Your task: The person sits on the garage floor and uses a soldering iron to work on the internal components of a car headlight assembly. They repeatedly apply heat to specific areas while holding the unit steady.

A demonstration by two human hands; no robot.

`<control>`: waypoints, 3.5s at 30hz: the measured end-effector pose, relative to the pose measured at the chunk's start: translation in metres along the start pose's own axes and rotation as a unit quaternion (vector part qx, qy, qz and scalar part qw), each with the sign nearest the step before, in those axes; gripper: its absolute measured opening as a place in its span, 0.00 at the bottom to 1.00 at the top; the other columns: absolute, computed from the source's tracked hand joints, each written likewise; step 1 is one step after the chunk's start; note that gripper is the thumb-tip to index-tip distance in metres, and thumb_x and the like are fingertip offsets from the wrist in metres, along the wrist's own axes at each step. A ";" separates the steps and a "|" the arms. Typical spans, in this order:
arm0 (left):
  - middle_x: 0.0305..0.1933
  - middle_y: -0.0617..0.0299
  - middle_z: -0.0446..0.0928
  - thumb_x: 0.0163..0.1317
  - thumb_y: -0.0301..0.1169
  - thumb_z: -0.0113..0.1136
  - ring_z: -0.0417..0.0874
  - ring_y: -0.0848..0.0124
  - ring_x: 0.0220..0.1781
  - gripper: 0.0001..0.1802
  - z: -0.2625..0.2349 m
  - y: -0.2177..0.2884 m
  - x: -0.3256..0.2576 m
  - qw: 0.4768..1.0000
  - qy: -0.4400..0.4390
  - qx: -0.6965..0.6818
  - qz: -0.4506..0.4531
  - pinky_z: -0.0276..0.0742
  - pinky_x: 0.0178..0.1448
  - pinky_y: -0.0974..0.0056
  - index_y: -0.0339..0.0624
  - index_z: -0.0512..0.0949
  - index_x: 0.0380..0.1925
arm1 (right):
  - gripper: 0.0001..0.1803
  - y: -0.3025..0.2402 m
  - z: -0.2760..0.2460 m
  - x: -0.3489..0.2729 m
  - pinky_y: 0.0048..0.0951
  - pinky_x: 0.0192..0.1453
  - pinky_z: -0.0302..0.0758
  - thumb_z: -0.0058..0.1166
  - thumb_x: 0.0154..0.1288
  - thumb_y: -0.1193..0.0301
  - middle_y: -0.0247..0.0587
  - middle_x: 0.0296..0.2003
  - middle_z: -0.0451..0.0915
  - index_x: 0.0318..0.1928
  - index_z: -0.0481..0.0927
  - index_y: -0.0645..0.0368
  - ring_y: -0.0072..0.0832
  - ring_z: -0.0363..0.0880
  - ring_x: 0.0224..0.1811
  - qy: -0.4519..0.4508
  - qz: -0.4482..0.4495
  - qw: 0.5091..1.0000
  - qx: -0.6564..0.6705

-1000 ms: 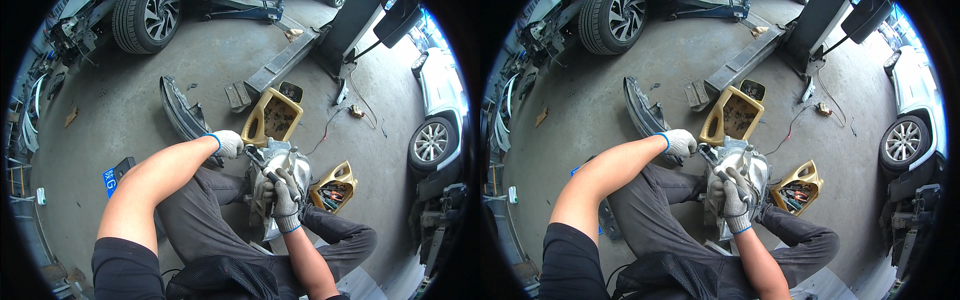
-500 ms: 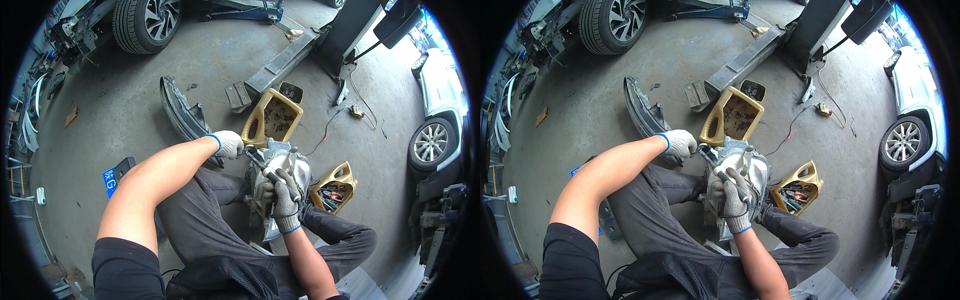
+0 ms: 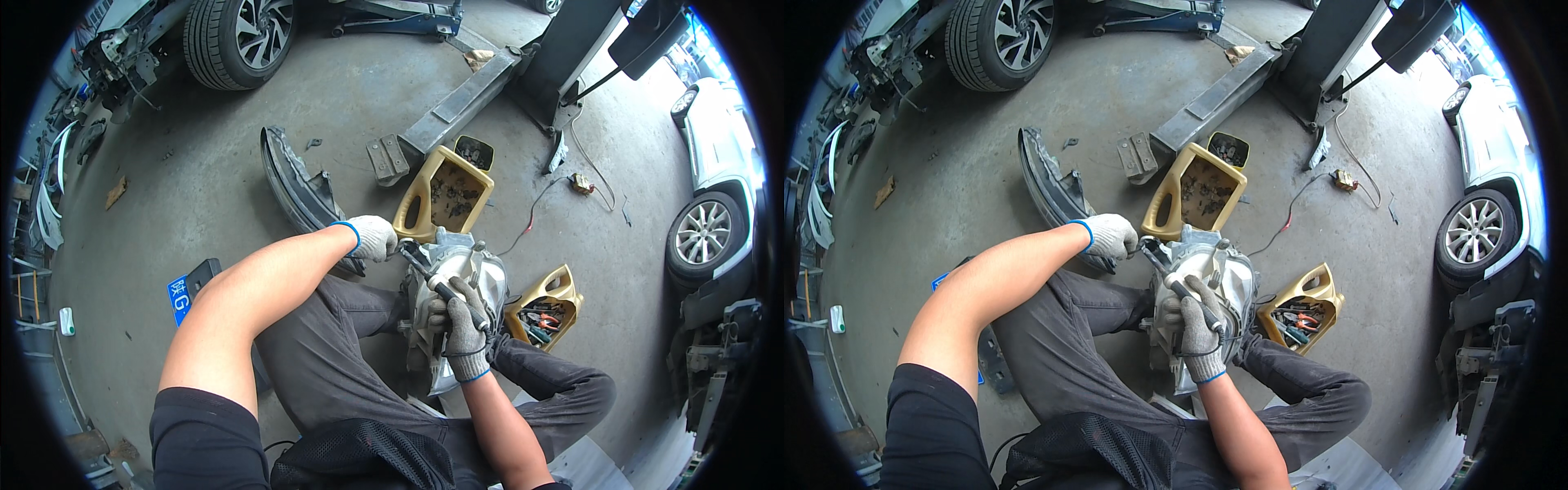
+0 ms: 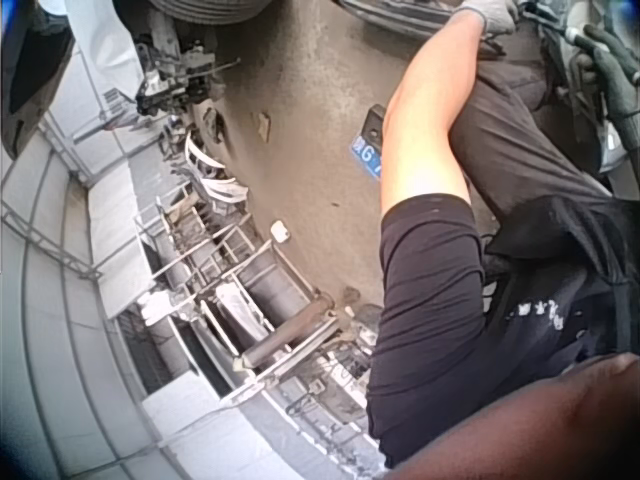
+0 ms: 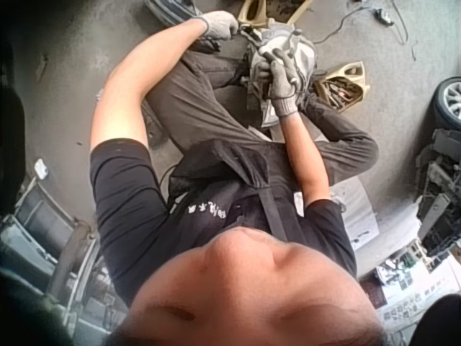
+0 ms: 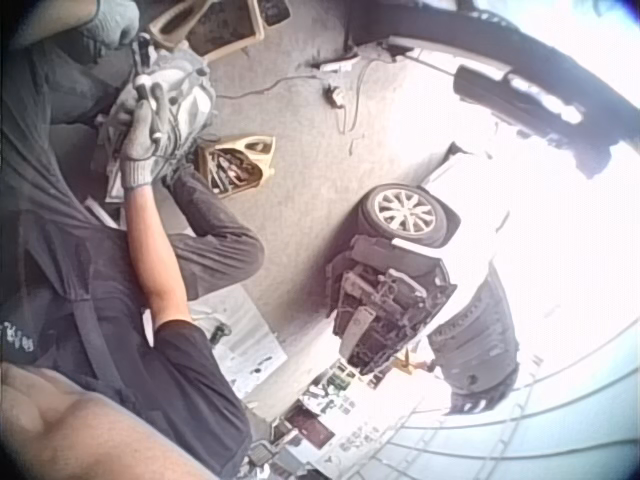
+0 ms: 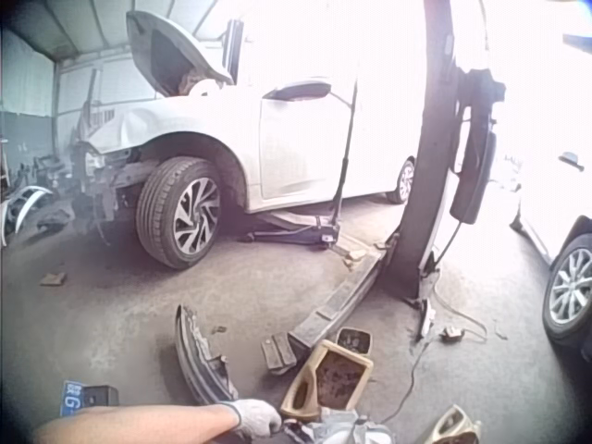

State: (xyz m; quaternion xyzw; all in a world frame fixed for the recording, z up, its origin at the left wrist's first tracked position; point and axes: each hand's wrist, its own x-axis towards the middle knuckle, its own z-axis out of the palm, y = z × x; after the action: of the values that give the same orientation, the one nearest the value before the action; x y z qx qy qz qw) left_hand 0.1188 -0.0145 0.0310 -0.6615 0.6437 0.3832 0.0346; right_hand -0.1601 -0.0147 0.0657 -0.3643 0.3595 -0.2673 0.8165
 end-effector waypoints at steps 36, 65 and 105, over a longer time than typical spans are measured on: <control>0.35 0.54 0.85 0.48 0.31 0.64 0.86 0.57 0.39 0.14 0.002 -0.001 0.001 1.000 0.010 0.017 0.005 0.79 0.46 0.57 0.46 0.86 0.38 | 0.24 0.006 -0.009 0.002 0.12 0.27 0.67 0.46 0.71 0.76 0.45 0.38 0.79 0.66 0.64 0.63 0.15 0.70 0.26 0.005 0.009 1.000 0.011; 0.34 0.54 0.85 0.49 0.31 0.64 0.86 0.58 0.38 0.13 0.001 0.000 0.001 1.000 0.017 0.020 0.004 0.79 0.45 0.57 0.47 0.86 0.37 | 0.27 0.002 -0.005 0.000 0.11 0.28 0.63 0.49 0.72 0.72 0.38 0.36 0.73 0.68 0.61 0.63 0.14 0.66 0.29 -0.006 0.012 1.000 -0.009; 0.33 0.53 0.85 0.51 0.32 0.63 0.86 0.57 0.37 0.13 0.003 0.001 0.000 0.999 0.034 0.020 -0.005 0.79 0.45 0.57 0.46 0.86 0.38 | 0.25 0.003 -0.006 -0.001 0.12 0.28 0.66 0.45 0.70 0.75 0.41 0.36 0.77 0.67 0.64 0.62 0.14 0.69 0.28 0.001 0.003 1.000 0.000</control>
State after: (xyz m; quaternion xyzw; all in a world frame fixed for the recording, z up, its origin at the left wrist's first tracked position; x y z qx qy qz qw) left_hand 0.1164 -0.0136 0.0292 -0.6767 0.6485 0.3475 0.0277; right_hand -0.1647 -0.0148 0.0606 -0.3631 0.3621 -0.2648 0.8167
